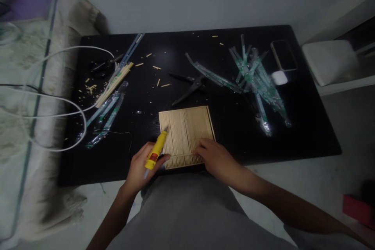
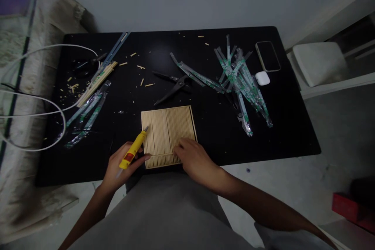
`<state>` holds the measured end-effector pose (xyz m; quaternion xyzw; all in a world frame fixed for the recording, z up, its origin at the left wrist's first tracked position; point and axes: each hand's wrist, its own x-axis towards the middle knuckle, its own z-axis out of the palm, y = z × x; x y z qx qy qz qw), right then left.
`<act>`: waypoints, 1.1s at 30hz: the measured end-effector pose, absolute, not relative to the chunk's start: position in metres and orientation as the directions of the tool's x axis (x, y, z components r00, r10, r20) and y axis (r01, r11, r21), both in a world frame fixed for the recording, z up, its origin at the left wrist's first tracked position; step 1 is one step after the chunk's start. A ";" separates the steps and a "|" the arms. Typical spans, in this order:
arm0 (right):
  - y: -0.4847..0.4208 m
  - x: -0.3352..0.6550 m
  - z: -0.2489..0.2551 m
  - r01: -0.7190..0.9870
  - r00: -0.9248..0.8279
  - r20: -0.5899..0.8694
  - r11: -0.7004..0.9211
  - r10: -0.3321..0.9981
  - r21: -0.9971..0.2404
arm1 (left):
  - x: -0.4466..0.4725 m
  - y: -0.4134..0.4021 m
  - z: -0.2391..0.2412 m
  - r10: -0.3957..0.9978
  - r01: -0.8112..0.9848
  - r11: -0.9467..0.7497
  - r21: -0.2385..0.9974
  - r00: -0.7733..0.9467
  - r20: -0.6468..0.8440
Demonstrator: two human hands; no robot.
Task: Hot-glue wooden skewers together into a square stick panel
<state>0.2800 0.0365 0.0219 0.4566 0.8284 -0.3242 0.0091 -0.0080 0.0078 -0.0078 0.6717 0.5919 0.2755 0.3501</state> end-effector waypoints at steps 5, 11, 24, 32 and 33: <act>0.036 0.280 0.023 0.756 -0.591 -0.314 0.375 0.743 -0.536 | -0.007 0.008 -0.005 0.988 0.602 -0.061 0.796 0.148 -0.036; 0.037 0.279 0.024 0.773 -0.582 -0.353 0.362 0.733 -0.521 | -0.006 0.010 -0.004 0.987 0.604 -0.068 0.794 0.157 -0.034; 0.037 0.279 0.025 0.770 -0.579 -0.345 0.357 0.738 -0.529 | -0.007 0.009 -0.007 0.988 0.604 -0.053 0.795 0.149 -0.048; 0.038 0.279 0.027 0.767 -0.585 -0.335 0.371 0.739 -0.523 | -0.006 0.010 -0.003 0.987 0.604 -0.055 0.795 0.152 -0.048; 0.038 0.279 0.027 0.768 -0.584 -0.333 0.370 0.740 -0.523 | -0.006 0.009 -0.004 0.987 0.602 -0.054 0.797 0.151 -0.047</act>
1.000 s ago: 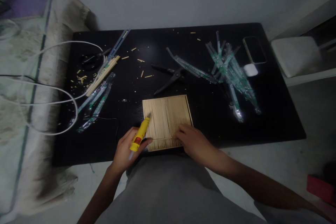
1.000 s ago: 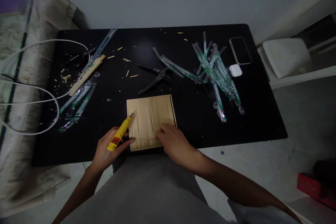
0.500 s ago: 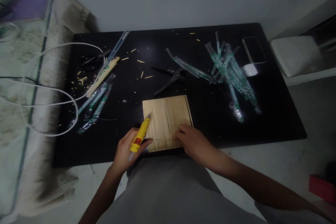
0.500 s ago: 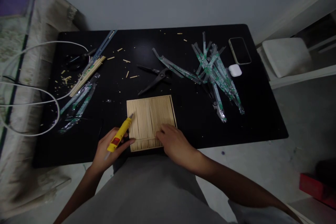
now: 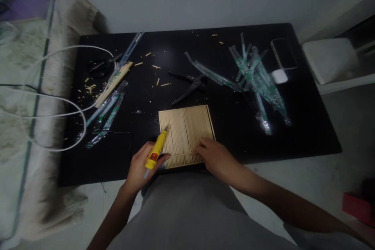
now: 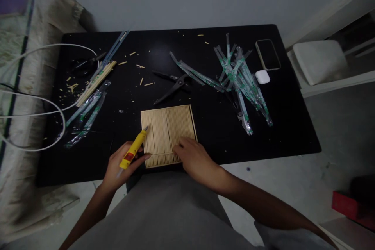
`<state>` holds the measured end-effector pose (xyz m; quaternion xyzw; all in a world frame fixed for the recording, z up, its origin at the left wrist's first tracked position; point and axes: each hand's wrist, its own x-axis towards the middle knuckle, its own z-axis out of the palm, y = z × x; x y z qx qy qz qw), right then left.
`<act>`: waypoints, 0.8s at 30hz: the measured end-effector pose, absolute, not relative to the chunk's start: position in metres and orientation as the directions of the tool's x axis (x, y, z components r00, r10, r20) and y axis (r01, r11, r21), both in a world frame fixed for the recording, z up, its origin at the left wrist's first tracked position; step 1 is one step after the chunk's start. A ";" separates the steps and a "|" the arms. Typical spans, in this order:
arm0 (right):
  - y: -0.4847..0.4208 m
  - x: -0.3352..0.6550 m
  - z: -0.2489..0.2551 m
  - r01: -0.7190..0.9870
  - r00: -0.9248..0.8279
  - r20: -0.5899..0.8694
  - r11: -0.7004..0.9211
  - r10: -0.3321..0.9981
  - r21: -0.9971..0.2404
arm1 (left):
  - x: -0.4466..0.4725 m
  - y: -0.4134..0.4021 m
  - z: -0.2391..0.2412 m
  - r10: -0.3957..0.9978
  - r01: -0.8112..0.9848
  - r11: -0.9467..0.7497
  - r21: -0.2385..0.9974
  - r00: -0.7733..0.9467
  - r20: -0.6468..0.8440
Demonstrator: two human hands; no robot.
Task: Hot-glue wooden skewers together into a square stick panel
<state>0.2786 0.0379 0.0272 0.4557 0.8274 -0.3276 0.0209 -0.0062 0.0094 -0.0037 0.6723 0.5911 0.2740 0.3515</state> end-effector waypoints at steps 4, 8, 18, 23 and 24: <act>0.038 0.279 0.027 0.766 -0.582 -0.331 0.365 0.742 -0.529 | -0.007 0.009 -0.005 0.988 0.599 -0.057 0.799 0.150 -0.042; 0.038 0.278 0.029 0.769 -0.582 -0.346 0.362 0.736 -0.527 | -0.006 0.009 -0.005 0.988 0.602 -0.067 0.795 0.154 -0.034; 0.045 0.279 0.030 0.766 -0.593 -0.318 0.397 0.740 -0.505 | -0.004 0.010 -0.004 0.990 0.614 -0.071 0.786 0.138 -0.019; 0.054 0.276 0.030 0.778 -0.591 -0.305 0.428 0.746 -0.460 | -0.002 0.012 -0.002 0.995 0.632 -0.035 0.774 0.091 -0.030; 0.056 0.275 0.030 0.777 -0.588 -0.292 0.426 0.755 -0.463 | -0.002 0.012 -0.002 0.996 0.637 -0.024 0.770 0.079 -0.034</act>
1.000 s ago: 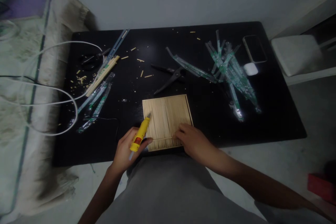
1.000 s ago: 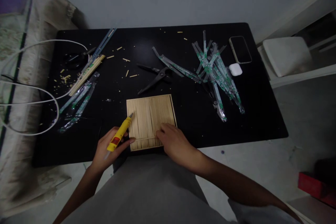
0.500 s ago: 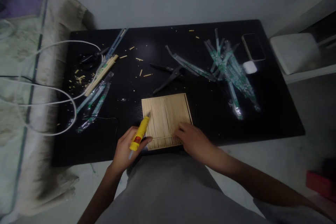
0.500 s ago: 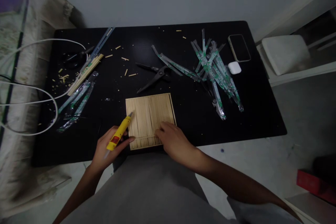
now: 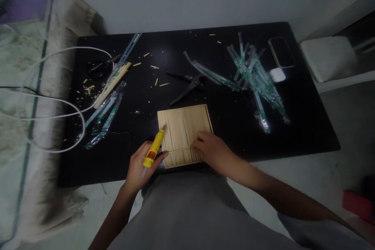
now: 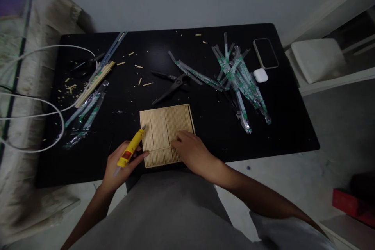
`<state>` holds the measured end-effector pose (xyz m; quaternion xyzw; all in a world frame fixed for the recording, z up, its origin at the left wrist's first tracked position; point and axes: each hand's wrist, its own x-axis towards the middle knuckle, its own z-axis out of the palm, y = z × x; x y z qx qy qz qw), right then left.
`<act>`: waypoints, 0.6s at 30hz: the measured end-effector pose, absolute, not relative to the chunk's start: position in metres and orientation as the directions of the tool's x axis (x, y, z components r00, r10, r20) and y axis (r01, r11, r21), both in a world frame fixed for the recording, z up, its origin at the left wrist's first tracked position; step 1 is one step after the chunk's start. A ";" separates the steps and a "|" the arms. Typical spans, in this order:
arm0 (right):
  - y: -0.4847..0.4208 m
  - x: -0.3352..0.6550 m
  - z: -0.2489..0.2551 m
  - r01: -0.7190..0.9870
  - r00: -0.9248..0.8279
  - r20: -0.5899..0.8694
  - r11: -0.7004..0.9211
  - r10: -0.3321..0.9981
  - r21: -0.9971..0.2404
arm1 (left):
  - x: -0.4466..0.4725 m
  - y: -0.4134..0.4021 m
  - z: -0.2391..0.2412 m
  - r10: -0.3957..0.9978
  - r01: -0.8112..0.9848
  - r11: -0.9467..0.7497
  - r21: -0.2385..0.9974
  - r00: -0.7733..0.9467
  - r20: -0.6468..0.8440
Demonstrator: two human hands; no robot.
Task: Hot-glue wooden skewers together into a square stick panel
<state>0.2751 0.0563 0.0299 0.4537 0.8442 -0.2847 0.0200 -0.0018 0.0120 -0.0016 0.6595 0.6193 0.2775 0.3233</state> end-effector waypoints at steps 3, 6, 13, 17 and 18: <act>0.064 0.273 0.027 0.769 -0.574 -0.242 0.413 0.782 -0.489 | -0.002 0.012 -0.002 0.999 0.645 0.011 0.764 0.032 -0.041; 0.077 0.273 0.025 0.774 -0.559 -0.253 0.388 0.790 -0.500 | -0.003 0.012 -0.005 0.999 0.654 0.049 0.755 -0.020 -0.047; 0.122 0.288 0.039 0.677 -0.557 -0.263 0.247 0.788 -0.693 | -0.008 0.011 -0.008 0.995 0.673 0.102 0.733 -0.066 -0.077; 0.131 0.311 0.046 0.683 -0.415 -0.224 0.139 0.882 -0.717 | -0.007 0.012 -0.008 0.993 0.668 0.118 0.735 -0.087 -0.079; 0.130 0.316 0.046 0.699 -0.386 -0.231 0.120 0.893 -0.705 | -0.007 0.012 -0.008 0.993 0.666 0.117 0.736 -0.087 -0.079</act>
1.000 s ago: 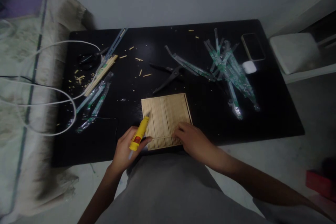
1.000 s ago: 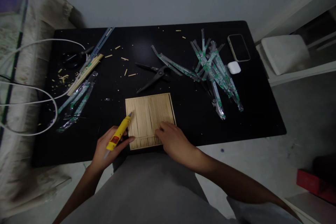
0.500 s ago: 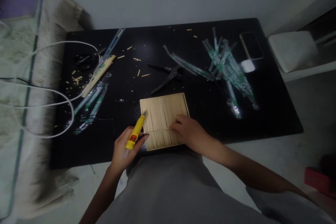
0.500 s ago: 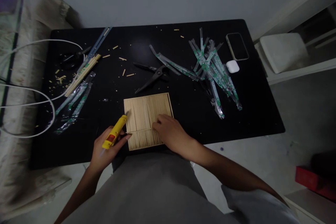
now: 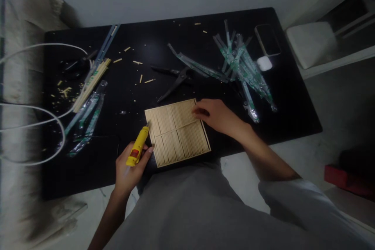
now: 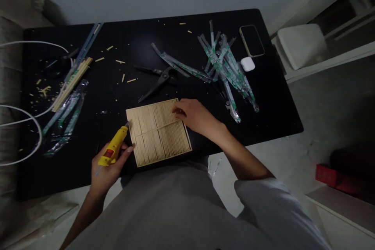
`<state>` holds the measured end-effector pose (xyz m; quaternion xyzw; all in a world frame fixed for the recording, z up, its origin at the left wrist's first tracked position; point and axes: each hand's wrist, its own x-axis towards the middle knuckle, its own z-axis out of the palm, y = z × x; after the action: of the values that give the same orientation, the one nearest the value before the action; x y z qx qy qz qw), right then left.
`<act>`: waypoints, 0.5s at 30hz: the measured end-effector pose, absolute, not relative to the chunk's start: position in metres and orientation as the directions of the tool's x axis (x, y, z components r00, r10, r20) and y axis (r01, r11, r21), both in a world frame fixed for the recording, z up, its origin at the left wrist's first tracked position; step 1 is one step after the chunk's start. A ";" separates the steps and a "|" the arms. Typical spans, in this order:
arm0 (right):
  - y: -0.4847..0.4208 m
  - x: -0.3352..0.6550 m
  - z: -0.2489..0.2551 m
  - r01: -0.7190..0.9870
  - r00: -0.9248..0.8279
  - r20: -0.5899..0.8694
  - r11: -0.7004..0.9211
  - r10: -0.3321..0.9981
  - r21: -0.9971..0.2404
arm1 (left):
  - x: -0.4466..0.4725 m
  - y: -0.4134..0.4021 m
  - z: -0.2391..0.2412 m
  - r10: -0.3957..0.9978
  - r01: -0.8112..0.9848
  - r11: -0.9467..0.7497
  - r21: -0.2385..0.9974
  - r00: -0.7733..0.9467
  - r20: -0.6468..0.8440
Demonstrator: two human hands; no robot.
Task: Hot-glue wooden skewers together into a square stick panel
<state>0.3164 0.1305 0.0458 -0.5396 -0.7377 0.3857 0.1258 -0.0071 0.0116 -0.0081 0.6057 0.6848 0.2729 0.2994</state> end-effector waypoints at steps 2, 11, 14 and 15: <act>0.126 0.326 0.043 0.731 -0.347 -0.260 0.086 0.901 -0.677 | -0.007 0.012 -0.008 0.993 0.665 0.118 0.737 -0.086 -0.081; 0.110 0.329 0.032 0.722 -0.289 -0.325 -0.018 0.900 -0.691 | -0.008 0.012 -0.013 0.987 0.664 0.155 0.732 -0.128 -0.094; 0.110 0.327 0.033 0.734 -0.278 -0.332 -0.024 0.901 -0.679 | -0.007 0.012 -0.013 0.987 0.647 0.154 0.747 -0.136 -0.085; 0.110 0.326 0.033 0.734 -0.279 -0.329 -0.021 0.902 -0.679 | -0.006 0.012 -0.013 0.987 0.639 0.151 0.754 -0.138 -0.080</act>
<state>0.3259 0.1099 0.0331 -0.5913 -0.6916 0.4013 0.1049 -0.0064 0.0120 -0.0134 0.5836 0.6965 0.2898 0.3005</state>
